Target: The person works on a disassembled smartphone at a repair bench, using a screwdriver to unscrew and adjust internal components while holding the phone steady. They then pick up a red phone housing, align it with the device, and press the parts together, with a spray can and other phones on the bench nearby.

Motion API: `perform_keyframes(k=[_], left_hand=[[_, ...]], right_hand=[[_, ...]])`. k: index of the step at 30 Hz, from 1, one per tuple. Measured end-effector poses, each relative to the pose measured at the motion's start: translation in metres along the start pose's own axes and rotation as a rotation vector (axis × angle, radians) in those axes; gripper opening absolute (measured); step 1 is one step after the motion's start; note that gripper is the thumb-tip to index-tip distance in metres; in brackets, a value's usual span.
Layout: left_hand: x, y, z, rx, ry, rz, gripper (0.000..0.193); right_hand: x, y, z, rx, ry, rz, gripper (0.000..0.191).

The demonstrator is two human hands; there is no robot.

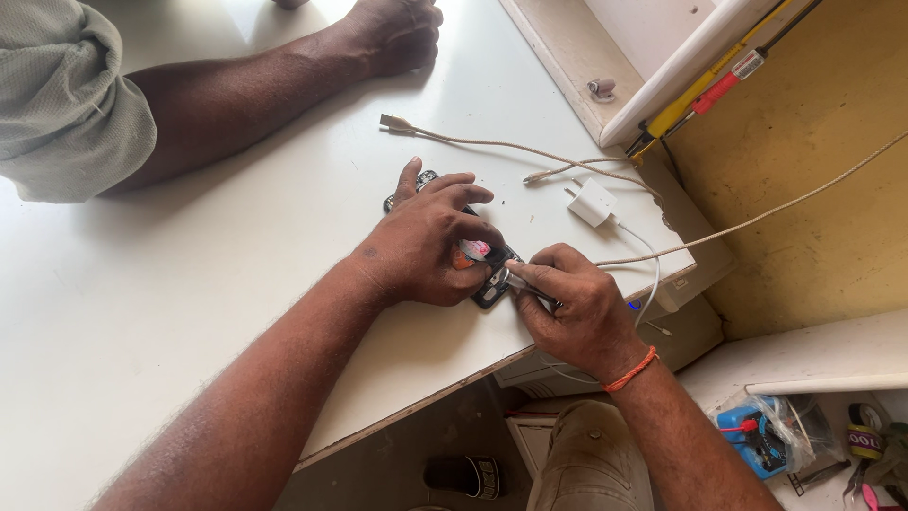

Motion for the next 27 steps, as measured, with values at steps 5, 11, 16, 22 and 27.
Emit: perform_keyframes(k=[5,11,16,22,27], left_hand=[[0.001,-0.001,0.001,-0.010,-0.009,0.000,0.028],[0.000,-0.002,0.002,-0.028,-0.004,0.006,0.030],[0.001,-0.002,0.001,-0.013,0.007,0.004,0.031],[0.000,-0.004,0.002,0.039,0.004,-0.048,0.032],[-0.001,-0.008,0.001,0.014,-0.041,-0.118,0.026]], right_hand=[[-0.002,-0.004,0.000,0.006,0.016,0.005,0.029],[-0.007,-0.024,0.003,0.214,-0.074,-0.123,0.013],[-0.010,-0.047,0.010,0.813,-0.372,-0.425,0.028],[-0.005,-0.047,0.009,0.977,-0.467,-0.335,0.036],[-0.010,-0.041,-0.013,0.915,-0.608,-0.269,0.041]])
Point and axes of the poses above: each hand's wrist, its own x-axis towards the middle knuckle, its own z-axis out of the back of the hand, y = z × x, the point moved 2 cm from there along x, towards the middle knuckle, and after that the axes turned 13 degrees about x, right-handed, at the moved point
